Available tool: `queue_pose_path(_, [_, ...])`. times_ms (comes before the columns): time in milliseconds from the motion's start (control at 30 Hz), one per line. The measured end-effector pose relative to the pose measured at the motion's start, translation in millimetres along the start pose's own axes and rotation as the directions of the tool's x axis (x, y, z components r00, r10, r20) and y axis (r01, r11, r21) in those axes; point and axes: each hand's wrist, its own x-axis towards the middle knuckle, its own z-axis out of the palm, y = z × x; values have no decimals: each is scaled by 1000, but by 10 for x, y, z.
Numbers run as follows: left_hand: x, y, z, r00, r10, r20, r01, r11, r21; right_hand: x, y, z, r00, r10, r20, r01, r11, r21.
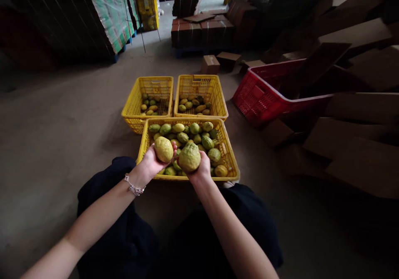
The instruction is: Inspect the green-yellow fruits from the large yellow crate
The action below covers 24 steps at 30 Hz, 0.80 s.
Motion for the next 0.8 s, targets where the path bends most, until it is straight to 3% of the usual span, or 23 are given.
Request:
queue_pose_path(167, [-36, 5, 43, 1000, 7, -3, -7, 999, 48, -27, -9, 22, 1000, 17, 17, -17, 999, 42])
queue_pose_path(333, [-1, 26, 30, 994, 89, -61, -88, 996, 20, -72, -21, 43, 996, 43, 75, -51, 993, 111])
queue_pose_path(433, [19, 25, 20, 994, 57, -90, -55, 998, 23, -49, -8, 29, 996, 56, 72, -62, 995, 84])
queue_pose_path(633, [4, -6, 7, 998, 41, 37, -43, 998, 37, 21, 10, -8, 996, 58, 72, -59, 998, 14])
queue_pose_path(800, [12, 33, 22, 997, 64, 34, -67, 993, 95, -48, -23, 17, 995, 15, 97, -13, 1000, -20])
